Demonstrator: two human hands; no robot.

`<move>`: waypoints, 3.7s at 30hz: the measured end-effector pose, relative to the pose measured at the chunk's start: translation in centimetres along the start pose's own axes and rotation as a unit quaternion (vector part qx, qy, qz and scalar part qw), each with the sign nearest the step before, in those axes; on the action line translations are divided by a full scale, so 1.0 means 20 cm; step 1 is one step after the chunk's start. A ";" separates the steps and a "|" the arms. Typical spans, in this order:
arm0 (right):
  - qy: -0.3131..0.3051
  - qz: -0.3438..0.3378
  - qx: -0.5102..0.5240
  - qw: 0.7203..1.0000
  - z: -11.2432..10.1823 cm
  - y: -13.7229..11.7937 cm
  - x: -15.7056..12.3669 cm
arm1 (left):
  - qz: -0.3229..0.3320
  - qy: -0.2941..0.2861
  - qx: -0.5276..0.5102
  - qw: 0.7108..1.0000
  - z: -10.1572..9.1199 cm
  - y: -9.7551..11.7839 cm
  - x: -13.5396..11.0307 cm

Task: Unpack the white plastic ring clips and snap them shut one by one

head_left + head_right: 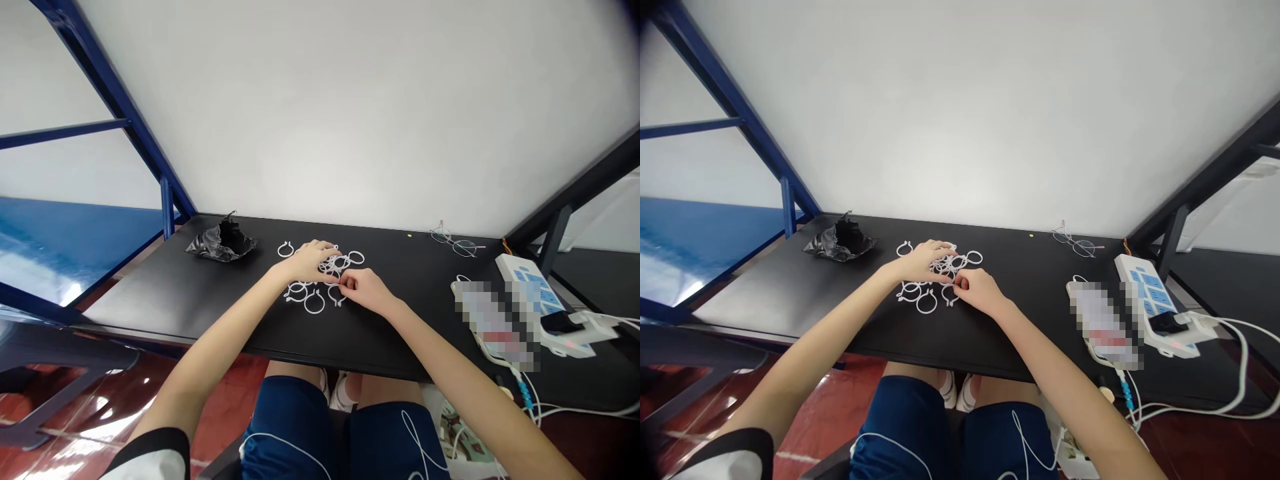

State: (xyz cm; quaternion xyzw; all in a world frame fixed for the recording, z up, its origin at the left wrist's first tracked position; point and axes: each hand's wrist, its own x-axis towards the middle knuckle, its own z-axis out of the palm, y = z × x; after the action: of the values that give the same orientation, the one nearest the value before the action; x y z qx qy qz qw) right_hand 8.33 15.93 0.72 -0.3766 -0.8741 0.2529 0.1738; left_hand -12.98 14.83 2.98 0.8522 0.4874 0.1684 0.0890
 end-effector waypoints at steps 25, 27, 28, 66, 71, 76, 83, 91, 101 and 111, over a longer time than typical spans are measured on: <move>0.054 0.076 0.318 0.944 -0.08 0.13 0.06 | 0.024 0.153 -0.198 0.968 0.09 0.18 0.06; 0.075 0.058 0.361 0.928 -0.10 0.10 0.05 | 0.000 0.131 -0.237 0.963 0.09 0.16 0.03; 0.072 0.044 0.377 0.922 -0.12 0.08 0.05 | -0.004 0.107 -0.249 0.963 0.08 0.15 0.01; 0.154 -0.043 0.372 0.914 -0.04 0.01 -0.01 | -0.028 0.143 -0.398 0.906 0.17 0.18 -0.01; 0.159 -0.073 0.327 0.929 -0.05 0.02 -0.01 | -0.024 0.146 -0.399 0.905 0.18 0.17 -0.01; 0.164 -0.083 0.308 0.933 -0.04 0.02 -0.01 | -0.018 0.146 -0.391 0.909 0.19 0.16 -0.01; 0.196 -0.063 0.347 0.915 -0.05 0.05 0.03 | -0.049 0.122 -0.397 0.908 0.16 0.18 -0.02; 0.294 0.033 -0.004 0.955 -0.26 0.35 0.04 | -0.137 0.194 -0.335 0.912 0.14 0.07 -0.02; 0.220 0.142 -0.227 0.938 -0.21 0.45 0.07 | -0.159 0.205 -0.295 0.920 0.14 0.08 -0.02; 0.135 -0.057 -0.174 0.974 -0.06 0.26 0.10 | -0.165 0.199 -0.260 0.930 0.17 0.08 -0.01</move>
State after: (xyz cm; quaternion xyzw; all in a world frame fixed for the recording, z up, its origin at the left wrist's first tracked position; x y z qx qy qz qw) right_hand 10.55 20.90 -1.03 -0.3816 -0.8931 0.0335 0.2359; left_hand -10.48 13.92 0.32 0.6558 0.5680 0.4381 0.2355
